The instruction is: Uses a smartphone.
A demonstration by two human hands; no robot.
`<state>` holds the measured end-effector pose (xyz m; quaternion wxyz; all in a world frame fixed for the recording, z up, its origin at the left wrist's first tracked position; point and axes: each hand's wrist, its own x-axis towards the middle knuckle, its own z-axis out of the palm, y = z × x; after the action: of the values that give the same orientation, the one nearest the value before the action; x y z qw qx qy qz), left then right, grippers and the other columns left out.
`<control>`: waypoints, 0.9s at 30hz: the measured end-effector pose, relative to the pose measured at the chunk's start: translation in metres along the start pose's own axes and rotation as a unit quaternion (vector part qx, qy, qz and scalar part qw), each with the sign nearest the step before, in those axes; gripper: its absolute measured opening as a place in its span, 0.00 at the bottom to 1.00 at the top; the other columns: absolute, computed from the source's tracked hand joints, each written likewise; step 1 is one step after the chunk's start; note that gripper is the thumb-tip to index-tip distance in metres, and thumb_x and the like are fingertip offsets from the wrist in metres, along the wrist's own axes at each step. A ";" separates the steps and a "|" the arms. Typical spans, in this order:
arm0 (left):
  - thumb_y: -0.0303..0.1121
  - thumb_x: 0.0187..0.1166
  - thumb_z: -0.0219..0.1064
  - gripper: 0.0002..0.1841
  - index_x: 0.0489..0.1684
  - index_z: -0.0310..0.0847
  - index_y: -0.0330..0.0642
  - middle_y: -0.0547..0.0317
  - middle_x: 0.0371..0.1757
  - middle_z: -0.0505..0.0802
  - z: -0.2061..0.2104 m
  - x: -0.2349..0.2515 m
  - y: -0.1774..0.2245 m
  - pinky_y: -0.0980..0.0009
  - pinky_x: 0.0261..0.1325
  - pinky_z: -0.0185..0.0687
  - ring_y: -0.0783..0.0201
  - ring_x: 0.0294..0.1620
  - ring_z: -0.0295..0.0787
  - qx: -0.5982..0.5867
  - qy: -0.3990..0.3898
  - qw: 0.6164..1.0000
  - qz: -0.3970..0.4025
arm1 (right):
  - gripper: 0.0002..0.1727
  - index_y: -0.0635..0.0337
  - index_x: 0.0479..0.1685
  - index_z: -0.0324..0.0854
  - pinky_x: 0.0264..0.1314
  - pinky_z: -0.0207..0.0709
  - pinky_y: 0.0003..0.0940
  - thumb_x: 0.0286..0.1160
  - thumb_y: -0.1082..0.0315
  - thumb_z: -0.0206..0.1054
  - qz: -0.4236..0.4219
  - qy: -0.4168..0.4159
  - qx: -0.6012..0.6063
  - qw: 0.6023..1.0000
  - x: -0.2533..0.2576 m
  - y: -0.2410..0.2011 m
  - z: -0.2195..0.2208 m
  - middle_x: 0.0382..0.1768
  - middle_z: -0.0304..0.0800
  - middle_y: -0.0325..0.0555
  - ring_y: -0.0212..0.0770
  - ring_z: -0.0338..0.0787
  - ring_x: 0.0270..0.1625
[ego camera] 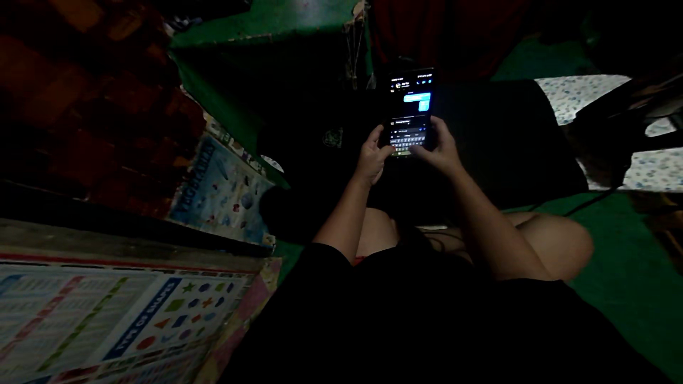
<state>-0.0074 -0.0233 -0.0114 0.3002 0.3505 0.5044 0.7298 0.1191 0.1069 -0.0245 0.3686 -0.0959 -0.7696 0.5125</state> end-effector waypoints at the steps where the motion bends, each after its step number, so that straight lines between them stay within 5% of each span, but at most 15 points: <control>1: 0.10 0.73 0.56 0.35 0.85 0.56 0.31 0.42 0.76 0.79 0.000 0.000 0.000 0.64 0.68 0.82 0.61 0.66 0.84 0.001 -0.001 1.000 0.001 | 0.43 0.72 0.81 0.63 0.68 0.83 0.32 0.64 0.65 0.78 0.005 0.003 -0.020 1.000 0.000 0.000 0.001 0.66 0.85 0.60 0.36 0.89 0.63; 3: 0.10 0.72 0.55 0.35 0.85 0.57 0.31 0.43 0.75 0.79 0.001 0.000 0.001 0.64 0.67 0.82 0.62 0.65 0.84 -0.002 0.000 1.000 -0.004 | 0.45 0.71 0.82 0.62 0.68 0.83 0.41 0.66 0.61 0.79 0.014 0.008 -0.056 0.998 0.001 -0.001 0.004 0.66 0.85 0.63 0.44 0.90 0.64; 10: 0.09 0.71 0.54 0.36 0.86 0.55 0.31 0.43 0.75 0.79 0.002 -0.001 0.004 0.67 0.65 0.83 0.64 0.63 0.85 -0.004 -0.001 1.000 -0.006 | 0.53 0.71 0.85 0.54 0.69 0.83 0.45 0.56 0.66 0.82 -0.004 -0.028 -0.044 0.999 0.002 0.009 0.001 0.68 0.84 0.65 0.47 0.90 0.65; 27: 0.09 0.69 0.54 0.36 0.85 0.55 0.30 0.44 0.72 0.81 0.001 -0.002 0.003 0.68 0.63 0.83 0.66 0.61 0.86 -0.010 -0.002 1.000 -0.002 | 0.48 0.71 0.84 0.56 0.70 0.81 0.32 0.63 0.62 0.78 -0.006 -0.014 -0.006 1.000 0.000 0.001 0.000 0.71 0.80 0.62 0.37 0.87 0.67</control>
<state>-0.0053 -0.0256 -0.0085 0.3057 0.3478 0.4975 0.7335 0.1187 0.1072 -0.0260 0.3600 -0.0867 -0.7782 0.5072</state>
